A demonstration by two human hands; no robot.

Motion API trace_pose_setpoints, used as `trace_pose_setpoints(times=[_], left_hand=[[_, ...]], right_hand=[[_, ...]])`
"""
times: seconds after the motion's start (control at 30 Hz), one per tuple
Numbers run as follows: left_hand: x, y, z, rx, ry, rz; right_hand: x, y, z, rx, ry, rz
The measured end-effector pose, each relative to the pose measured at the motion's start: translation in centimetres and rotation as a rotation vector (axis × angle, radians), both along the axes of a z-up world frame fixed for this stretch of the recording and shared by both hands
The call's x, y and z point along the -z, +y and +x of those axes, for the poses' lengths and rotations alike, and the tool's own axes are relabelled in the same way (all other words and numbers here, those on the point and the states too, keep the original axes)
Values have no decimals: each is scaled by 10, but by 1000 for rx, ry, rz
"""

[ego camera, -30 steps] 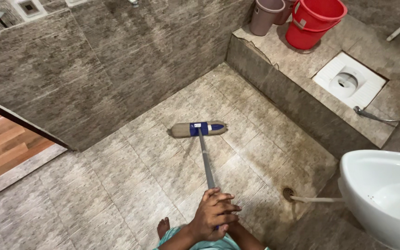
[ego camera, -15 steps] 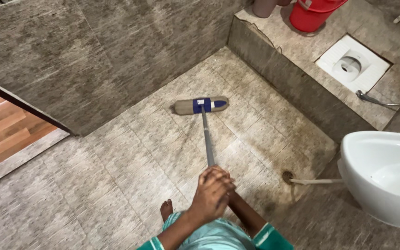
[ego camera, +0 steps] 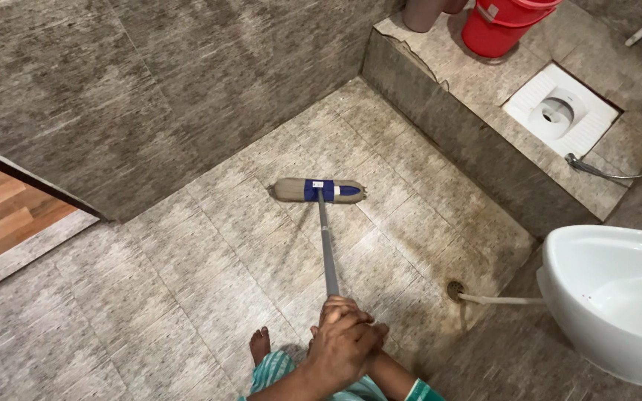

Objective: The person mops the tiled floor of a bathroom using a long-handled mop, pushing the mop head across the surface around a urinal and toilet.

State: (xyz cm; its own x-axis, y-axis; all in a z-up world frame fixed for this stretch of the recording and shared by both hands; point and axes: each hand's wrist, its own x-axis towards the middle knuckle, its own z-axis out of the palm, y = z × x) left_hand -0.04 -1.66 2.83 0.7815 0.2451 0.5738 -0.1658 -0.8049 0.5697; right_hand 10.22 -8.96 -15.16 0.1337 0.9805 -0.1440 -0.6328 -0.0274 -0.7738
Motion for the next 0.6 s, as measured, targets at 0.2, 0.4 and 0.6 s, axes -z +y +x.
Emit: trace_pose_setpoints(times=[0.2, 0.4, 0.6], left_hand=[[72, 25, 28, -55, 3, 103], [43, 32, 8, -59, 66, 12], [-39, 16, -13, 19, 301, -65]], right_hand=[[39, 30, 25, 2, -231, 64], [48, 45, 36, -6, -369, 107], [2, 26, 1, 20, -197, 111]])
